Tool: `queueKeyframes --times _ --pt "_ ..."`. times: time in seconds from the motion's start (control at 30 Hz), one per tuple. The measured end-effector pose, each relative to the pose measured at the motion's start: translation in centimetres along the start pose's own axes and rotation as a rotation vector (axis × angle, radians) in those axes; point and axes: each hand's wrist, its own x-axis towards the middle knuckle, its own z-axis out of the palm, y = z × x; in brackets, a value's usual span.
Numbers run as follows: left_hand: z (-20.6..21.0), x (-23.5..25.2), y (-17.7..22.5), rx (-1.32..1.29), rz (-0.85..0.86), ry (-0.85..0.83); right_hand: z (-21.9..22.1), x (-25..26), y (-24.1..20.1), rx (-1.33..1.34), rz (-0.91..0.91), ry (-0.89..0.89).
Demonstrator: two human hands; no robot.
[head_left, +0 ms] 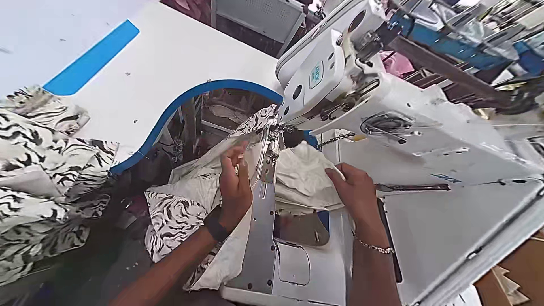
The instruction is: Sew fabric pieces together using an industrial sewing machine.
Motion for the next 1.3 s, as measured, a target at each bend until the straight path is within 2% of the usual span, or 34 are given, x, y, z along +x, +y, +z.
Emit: queueKeyframes --times 0.1,0.2,0.27,0.33,0.37,0.47,0.57,0.67,0.73,0.87,1.07,1.2,1.3 --pt "0.0 1.1 1.4 -0.308 -0.328 -0.019 2.4 -2.0 -4.7 0.144 -0.171 -0.039" --pt "-0.5 1.4 2.3 -0.388 -0.356 -0.142 3.3 -2.8 -6.0 0.194 -0.294 0.024" --pt "-0.7 1.7 1.8 -0.146 -0.222 -0.219 3.4 -2.3 -5.0 0.266 -0.324 0.02" --pt "-0.2 2.2 0.8 0.212 0.013 -0.234 3.6 -2.2 -4.3 0.347 -0.339 -0.043" --pt "0.2 2.5 0.4 0.31 0.096 -0.228 3.8 -2.3 -4.3 0.356 -0.339 -0.054" --pt "0.8 2.7 0.6 0.488 0.122 -0.277 3.8 -1.5 -3.7 0.313 -0.284 0.008" --pt "0.4 2.6 1.4 0.626 0.018 -0.439 3.1 -0.6 -2.5 0.311 -0.197 0.14" --pt "0.3 2.9 1.8 0.623 -0.001 -0.478 4.2 -1.3 -4.1 0.395 -0.352 0.148" --pt "0.1 2.3 1.4 0.598 0.135 -0.405 5.4 -1.5 -4.6 0.456 -0.426 0.077" --pt "-0.8 1.1 0.4 0.685 0.37 -0.44 6.4 -1.1 -3.8 0.53 -0.448 -0.037" --pt "-0.9 2.2 0.3 0.668 0.433 -0.513 6.5 -1.6 -4.5 0.554 -0.462 -0.097" --pt "-0.7 2.3 0.2 0.732 0.536 -0.474 6.2 -2.3 -5.1 0.301 -0.574 -0.107" --pt "-0.8 2.2 0.1 0.657 0.504 -0.486 6.0 -2.5 -5.3 0.133 -0.663 -0.038"
